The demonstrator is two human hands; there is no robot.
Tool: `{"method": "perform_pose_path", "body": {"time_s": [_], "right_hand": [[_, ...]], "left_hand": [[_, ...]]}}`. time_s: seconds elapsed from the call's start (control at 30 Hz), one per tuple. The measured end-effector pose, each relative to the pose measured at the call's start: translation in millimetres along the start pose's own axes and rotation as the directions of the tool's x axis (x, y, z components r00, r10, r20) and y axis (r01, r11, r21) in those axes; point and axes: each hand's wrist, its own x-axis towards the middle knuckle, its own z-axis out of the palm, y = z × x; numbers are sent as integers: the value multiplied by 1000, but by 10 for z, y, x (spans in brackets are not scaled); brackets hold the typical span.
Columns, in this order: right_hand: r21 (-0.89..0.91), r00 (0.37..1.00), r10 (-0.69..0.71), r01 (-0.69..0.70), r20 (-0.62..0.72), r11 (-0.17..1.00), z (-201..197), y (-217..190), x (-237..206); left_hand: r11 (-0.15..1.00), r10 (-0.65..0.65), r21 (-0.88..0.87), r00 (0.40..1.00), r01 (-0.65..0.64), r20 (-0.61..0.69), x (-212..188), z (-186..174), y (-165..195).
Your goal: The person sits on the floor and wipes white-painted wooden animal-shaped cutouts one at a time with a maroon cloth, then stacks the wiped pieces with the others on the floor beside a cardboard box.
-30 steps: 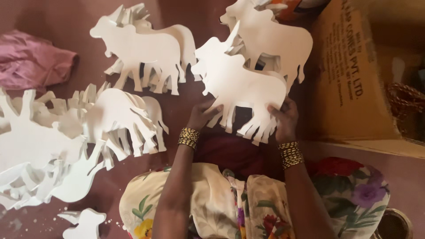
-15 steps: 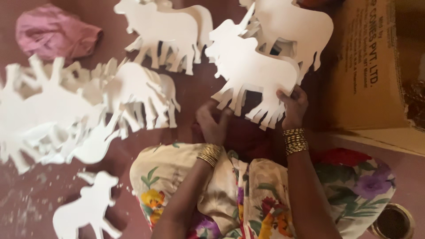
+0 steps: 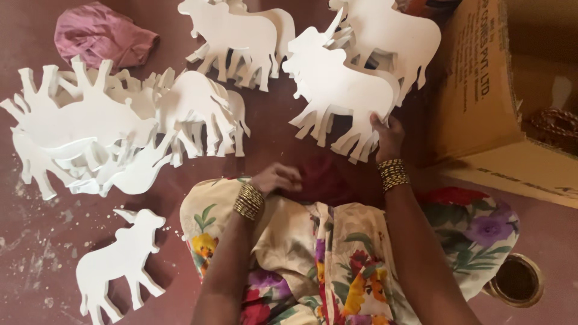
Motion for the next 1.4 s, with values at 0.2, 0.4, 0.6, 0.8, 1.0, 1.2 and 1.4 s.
{"method": "perform_pose_path", "body": {"time_s": [0.2, 0.4, 0.6, 0.8, 1.0, 1.2, 1.4], "right_hand": [[-566, 893, -436, 304, -111, 767, -1, 3, -242], [-560, 775, -391, 630, 496, 537, 125, 171, -813], [-692, 793, 92, 461, 602, 556, 337, 361, -1021], [-567, 784, -69, 503, 617, 652, 1223, 433, -792], [-462, 681, -171, 638, 712, 616, 2421, 684, -748], [-635, 818, -160, 538, 553, 555, 2748, 870, -823], [-646, 860, -58, 424, 507, 635, 2672, 958, -841]], "left_hand": [[969, 18, 239, 945, 64, -327, 243, 102, 102], [983, 185, 43, 938, -181, -292, 446, 284, 142], [921, 130, -150, 645, -360, -753, 444, -67, 318], [625, -62, -98, 77, -774, -995, -19, -477, 392], [872, -15, 170, -372, -458, -928, -377, -748, 393], [945, 86, 143, -198, -295, -976, -224, -756, 396], [946, 112, 175, -230, -273, -967, -196, -800, 280]]}}
